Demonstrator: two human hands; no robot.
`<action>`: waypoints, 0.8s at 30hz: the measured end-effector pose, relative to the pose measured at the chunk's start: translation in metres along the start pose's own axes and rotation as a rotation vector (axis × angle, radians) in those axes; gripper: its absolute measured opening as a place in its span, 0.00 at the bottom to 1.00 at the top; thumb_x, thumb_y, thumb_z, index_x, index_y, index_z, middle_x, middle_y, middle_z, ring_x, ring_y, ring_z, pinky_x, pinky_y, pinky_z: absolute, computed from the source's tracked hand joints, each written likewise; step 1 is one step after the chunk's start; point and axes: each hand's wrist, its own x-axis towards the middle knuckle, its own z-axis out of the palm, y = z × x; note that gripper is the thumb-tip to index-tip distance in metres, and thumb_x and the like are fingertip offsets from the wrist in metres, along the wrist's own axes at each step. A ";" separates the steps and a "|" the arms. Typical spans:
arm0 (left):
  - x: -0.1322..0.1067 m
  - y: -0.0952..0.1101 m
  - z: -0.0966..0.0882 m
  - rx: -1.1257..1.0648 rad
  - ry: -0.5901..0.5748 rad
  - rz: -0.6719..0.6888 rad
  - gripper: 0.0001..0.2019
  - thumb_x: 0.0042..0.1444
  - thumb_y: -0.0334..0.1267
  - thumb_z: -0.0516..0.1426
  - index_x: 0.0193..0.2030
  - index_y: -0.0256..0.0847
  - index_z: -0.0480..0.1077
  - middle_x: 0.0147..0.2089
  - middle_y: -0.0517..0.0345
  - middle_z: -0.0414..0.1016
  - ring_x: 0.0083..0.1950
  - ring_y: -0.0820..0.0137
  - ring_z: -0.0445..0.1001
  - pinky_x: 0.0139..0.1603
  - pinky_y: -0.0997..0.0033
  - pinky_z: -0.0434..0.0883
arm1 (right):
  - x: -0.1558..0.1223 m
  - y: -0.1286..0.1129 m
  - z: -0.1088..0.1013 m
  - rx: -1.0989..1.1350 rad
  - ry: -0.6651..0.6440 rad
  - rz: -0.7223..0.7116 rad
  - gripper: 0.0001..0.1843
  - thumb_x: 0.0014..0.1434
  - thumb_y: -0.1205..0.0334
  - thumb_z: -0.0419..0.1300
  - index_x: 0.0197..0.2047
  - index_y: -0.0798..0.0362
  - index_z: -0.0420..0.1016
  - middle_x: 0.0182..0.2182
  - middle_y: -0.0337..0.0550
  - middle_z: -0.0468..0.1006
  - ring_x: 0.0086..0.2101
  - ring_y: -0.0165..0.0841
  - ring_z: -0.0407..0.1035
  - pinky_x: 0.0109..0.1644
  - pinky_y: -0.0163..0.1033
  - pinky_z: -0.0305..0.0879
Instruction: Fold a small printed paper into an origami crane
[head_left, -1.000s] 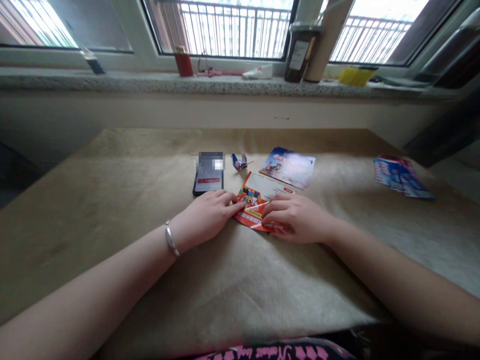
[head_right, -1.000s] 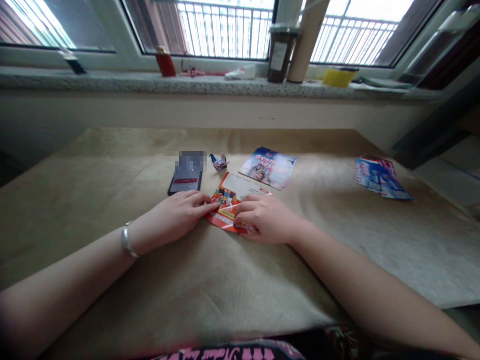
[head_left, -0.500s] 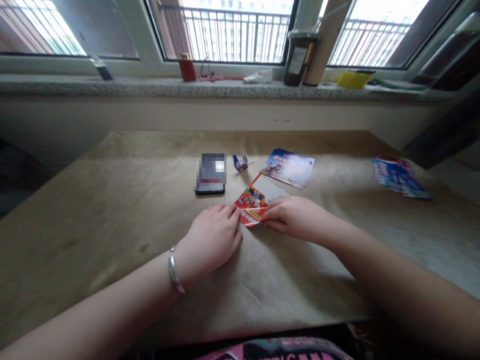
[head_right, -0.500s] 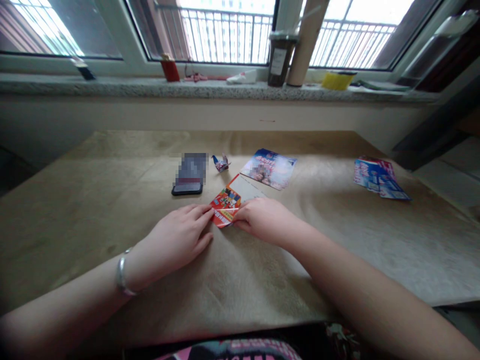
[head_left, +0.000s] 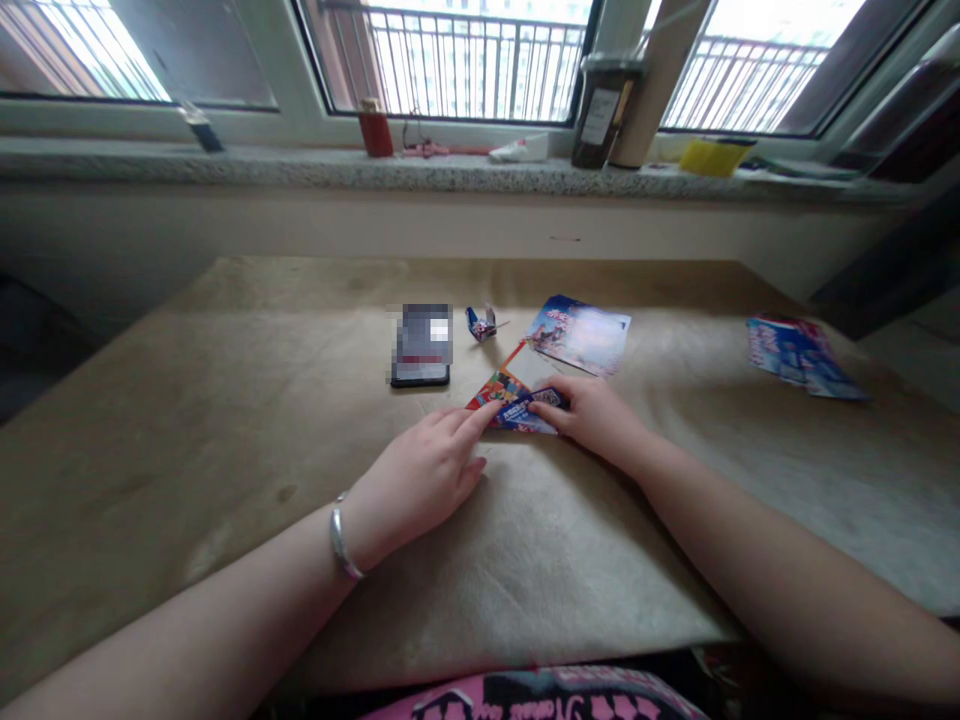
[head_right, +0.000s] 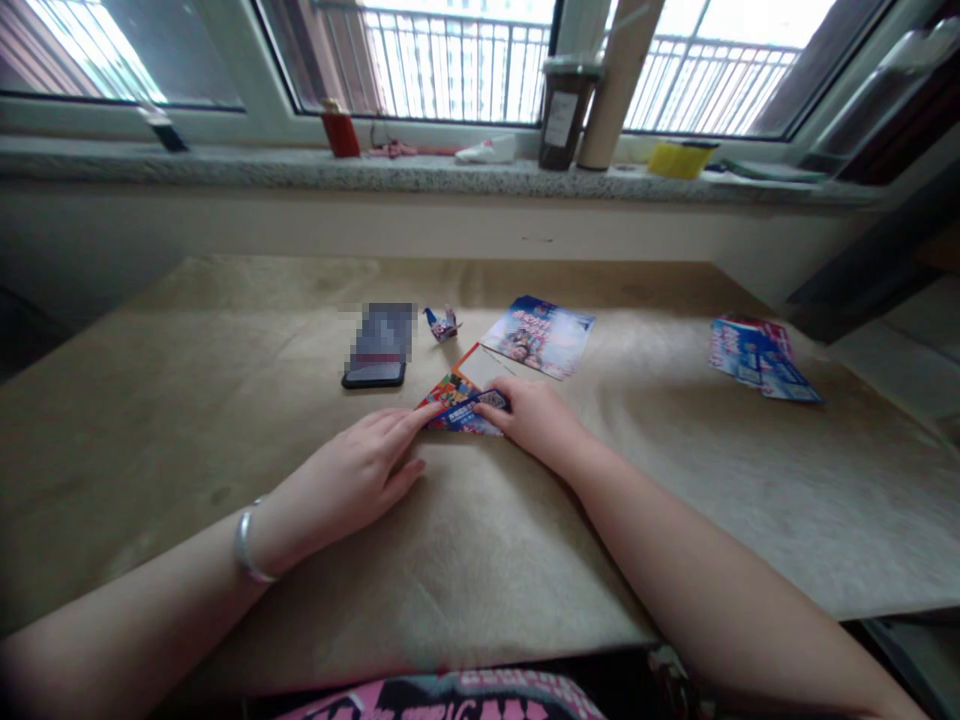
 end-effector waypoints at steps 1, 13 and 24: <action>-0.001 -0.002 0.000 0.001 -0.010 0.023 0.27 0.57 0.32 0.53 0.64 0.34 0.55 0.58 0.45 0.68 0.58 0.61 0.67 0.60 0.57 0.68 | 0.000 -0.001 0.002 0.019 0.002 -0.002 0.11 0.58 0.55 0.59 0.36 0.54 0.77 0.29 0.44 0.79 0.27 0.32 0.69 0.31 0.35 0.61; -0.005 -0.015 0.007 0.059 0.000 0.082 0.22 0.60 0.35 0.51 0.61 0.36 0.61 0.58 0.45 0.67 0.58 0.59 0.65 0.59 0.55 0.68 | -0.003 0.001 0.000 -0.051 -0.054 -0.089 0.04 0.52 0.65 0.51 0.28 0.52 0.65 0.25 0.41 0.72 0.27 0.33 0.65 0.29 0.35 0.58; -0.001 -0.024 0.013 0.050 0.011 0.056 0.25 0.59 0.36 0.52 0.63 0.33 0.58 0.63 0.46 0.62 0.61 0.59 0.63 0.64 0.54 0.61 | 0.014 0.009 0.015 -0.052 0.188 0.087 0.06 0.55 0.60 0.59 0.36 0.52 0.72 0.29 0.41 0.77 0.27 0.31 0.68 0.29 0.35 0.60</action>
